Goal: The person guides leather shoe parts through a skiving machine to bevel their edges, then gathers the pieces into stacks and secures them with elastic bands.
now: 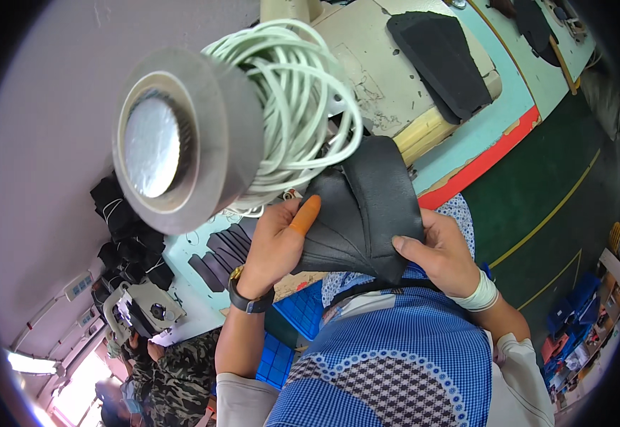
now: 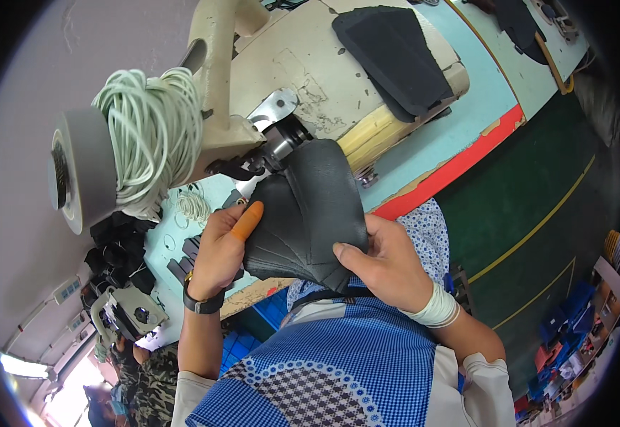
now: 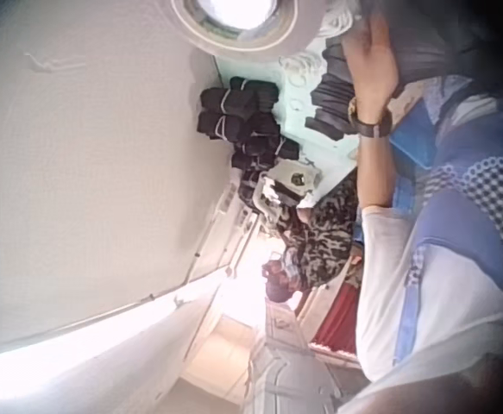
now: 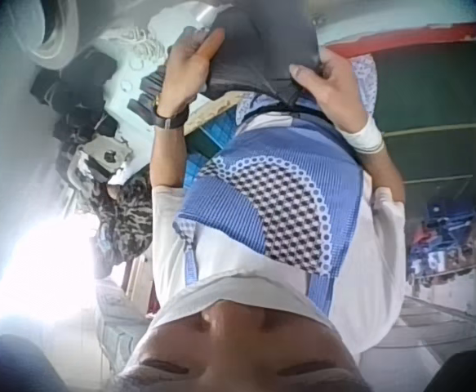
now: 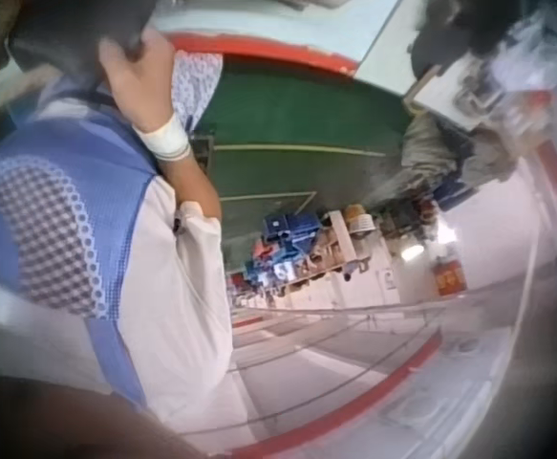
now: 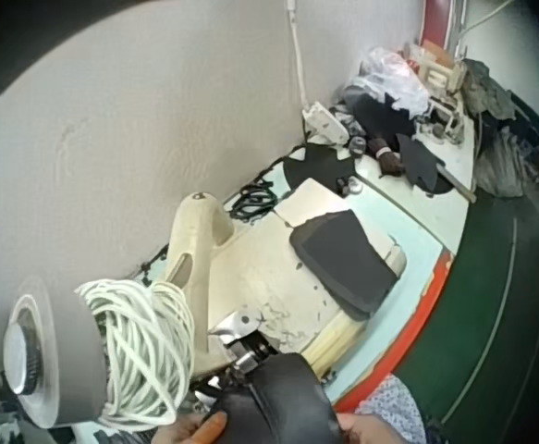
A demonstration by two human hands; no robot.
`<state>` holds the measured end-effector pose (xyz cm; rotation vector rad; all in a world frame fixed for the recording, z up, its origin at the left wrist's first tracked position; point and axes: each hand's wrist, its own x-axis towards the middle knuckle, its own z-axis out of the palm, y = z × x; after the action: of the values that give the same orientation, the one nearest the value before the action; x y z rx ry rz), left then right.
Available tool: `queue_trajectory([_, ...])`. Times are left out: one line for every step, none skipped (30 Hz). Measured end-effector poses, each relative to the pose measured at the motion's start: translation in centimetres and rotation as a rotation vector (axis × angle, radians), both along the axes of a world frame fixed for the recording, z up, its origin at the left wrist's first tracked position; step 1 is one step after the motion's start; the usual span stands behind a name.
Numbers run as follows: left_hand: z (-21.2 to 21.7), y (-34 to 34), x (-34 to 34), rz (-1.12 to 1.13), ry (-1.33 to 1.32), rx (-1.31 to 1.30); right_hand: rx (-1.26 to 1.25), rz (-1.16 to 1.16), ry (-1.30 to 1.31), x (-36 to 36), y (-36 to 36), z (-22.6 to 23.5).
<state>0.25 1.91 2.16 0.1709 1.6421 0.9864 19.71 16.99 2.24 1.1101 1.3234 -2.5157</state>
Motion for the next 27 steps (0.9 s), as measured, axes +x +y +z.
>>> queue_trajectory([0.3,-0.1,-0.1,0.014,-0.034,-0.005,-0.013,-0.006,0.004,0.0,0.0,-0.1])
queue_trajectory([1.0,0.1,-0.3,0.061,-0.078,-0.019,-0.009,-0.011,0.002,-0.1,0.0,0.0])
queue_trajectory([0.7,-0.2,-0.6,0.060,-0.078,-0.018,-0.047,-0.033,0.008,-0.4,-0.1,0.0])
queue_trajectory([0.1,-0.7,-0.8,0.048,-0.103,0.020,-0.084,-0.056,0.015,-0.5,-0.2,0.1])
queue_trajectory([-0.4,-1.0,-0.9,0.037,-0.127,0.057,-0.083,-0.057,0.016,-0.5,-0.2,0.1])
queue_trajectory([-0.8,-0.8,-0.8,0.053,-0.095,0.036,-0.078,-0.053,0.022,-0.6,-0.1,0.3])
queue_trajectory([-0.9,-0.7,-0.6,0.057,-0.091,0.033,-0.072,-0.049,0.029,-0.7,0.0,0.5])
queue_trajectory([-0.9,-0.6,-0.4,0.033,-0.032,0.003,-0.076,-0.045,0.033,-0.7,0.1,0.7])
queue_trajectory([-1.1,-0.5,-0.2,0.003,0.023,-0.022,-0.061,-0.049,0.021,-0.5,0.3,0.7])
queue_trajectory([-1.2,-0.6,0.1,0.030,0.028,0.015,-0.045,-0.054,0.009,-0.4,0.4,0.8])
queue_trajectory([-0.8,-0.6,0.1,0.078,0.011,0.015,-0.044,-0.056,0.010,-0.6,0.2,0.6])
queue_trajectory([-0.8,-0.9,0.3,0.147,-0.030,0.063,-0.055,-0.055,0.022,-0.8,0.0,0.4])
queue_trajectory([-0.8,-0.9,0.3,0.217,-0.071,0.110,-0.066,-0.054,0.034,-0.9,-0.1,0.3])
queue_trajectory([-0.3,-0.7,0.0,0.217,-0.071,0.112,-0.065,-0.055,0.034,-0.8,0.0,0.3])
queue_trajectory([0.6,-0.3,-0.7,0.147,-0.164,0.041,-0.074,-0.071,0.030,-0.9,0.0,0.3])
queue_trajectory([1.1,0.0,-1.3,0.078,-0.258,-0.031,-0.084,-0.087,0.025,-1.1,0.0,0.3])
queue_trajectory([0.7,0.1,-1.4,0.080,-0.254,-0.033,-0.087,-0.085,0.029,-1.1,0.2,0.4])
queue_trajectory([-0.1,-0.1,-1.4,0.069,-0.231,-0.047,-0.072,-0.073,0.025,-0.9,0.4,0.5])
queue_trajectory([-0.6,-0.2,-1.2,0.057,-0.209,-0.061,-0.056,-0.063,0.021,-0.8,0.4,0.6])
queue_trajectory([-0.9,-0.5,-0.7,0.099,-0.157,-0.037,-0.059,-0.062,0.023,-1.0,0.2,0.5])
queue_trajectory([-1.2,-0.6,-0.2,0.137,-0.106,-0.011,-0.061,-0.068,0.025,-1.0,0.1,0.5])
queue_trajectory([-1.7,-1.2,0.0,0.157,-0.052,0.061,-0.063,-0.074,0.027,-1.1,-0.1,0.4])
queue_trajectory([-2.0,-1.7,0.1,0.177,0.002,0.133,-0.065,-0.080,0.030,-1.1,-0.1,0.4])
queue_trajectory([-0.6,-1.3,-0.3,0.305,-0.218,0.095,-0.064,-0.083,0.029,-1.1,-0.1,0.4])
queue_trajectory([-0.1,-1.0,-0.6,0.302,-0.218,0.095,-0.061,-0.075,0.031,-1.1,0.0,0.3])
queue_trajectory([0.1,-0.6,-0.9,0.196,-0.209,0.106,-0.058,-0.066,0.032,-1.1,0.1,0.3])
queue_trajectory([0.1,-0.5,-1.1,0.151,-0.194,0.097,-0.061,-0.064,0.036,-1.2,0.1,0.3])
